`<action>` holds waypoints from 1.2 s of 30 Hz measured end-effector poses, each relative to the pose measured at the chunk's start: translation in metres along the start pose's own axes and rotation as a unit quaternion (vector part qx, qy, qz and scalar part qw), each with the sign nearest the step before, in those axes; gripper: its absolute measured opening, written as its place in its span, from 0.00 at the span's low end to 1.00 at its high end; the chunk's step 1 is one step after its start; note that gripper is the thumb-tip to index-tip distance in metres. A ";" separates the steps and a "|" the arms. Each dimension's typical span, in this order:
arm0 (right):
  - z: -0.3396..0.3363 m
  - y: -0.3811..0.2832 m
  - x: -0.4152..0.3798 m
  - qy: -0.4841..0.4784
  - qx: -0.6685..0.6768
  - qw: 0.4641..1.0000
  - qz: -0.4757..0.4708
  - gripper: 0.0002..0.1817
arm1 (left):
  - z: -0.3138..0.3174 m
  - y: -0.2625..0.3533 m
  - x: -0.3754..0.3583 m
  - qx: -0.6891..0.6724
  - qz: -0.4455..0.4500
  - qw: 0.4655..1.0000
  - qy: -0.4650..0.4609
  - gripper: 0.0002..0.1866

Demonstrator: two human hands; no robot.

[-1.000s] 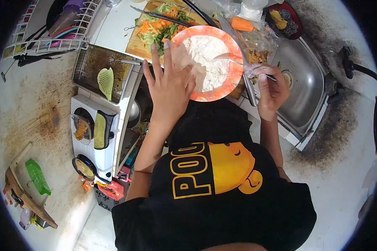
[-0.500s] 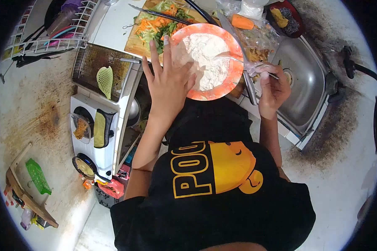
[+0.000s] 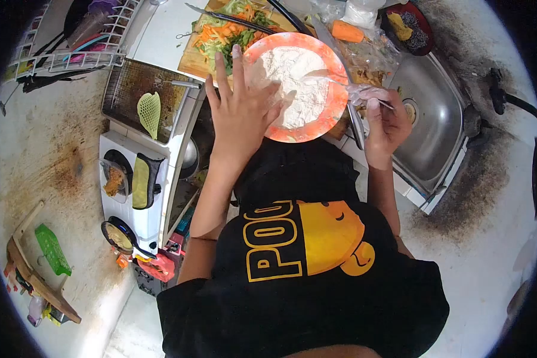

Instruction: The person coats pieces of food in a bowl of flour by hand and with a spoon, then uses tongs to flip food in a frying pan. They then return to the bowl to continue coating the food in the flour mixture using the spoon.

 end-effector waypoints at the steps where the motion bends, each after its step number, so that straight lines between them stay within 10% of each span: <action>1: -0.002 0.002 0.000 0.002 -0.003 1.000 -0.003 0.07 | -0.002 -0.002 -0.002 -0.008 -0.002 1.000 -0.018 0.17; 36: 0.026 -0.003 -0.015 0.026 -0.023 0.999 0.018 0.09 | -0.026 -0.009 -0.047 -0.155 -0.059 0.985 0.047 0.09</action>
Point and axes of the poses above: each hand's wrist, its own x-axis towards the middle knuckle, its own z-axis out of the palm, y = z × x, the point moved 3 cm from there along x, towards the middle knuckle, and after that the axes turned 10 degrees about -x, right-handed, at the moved point
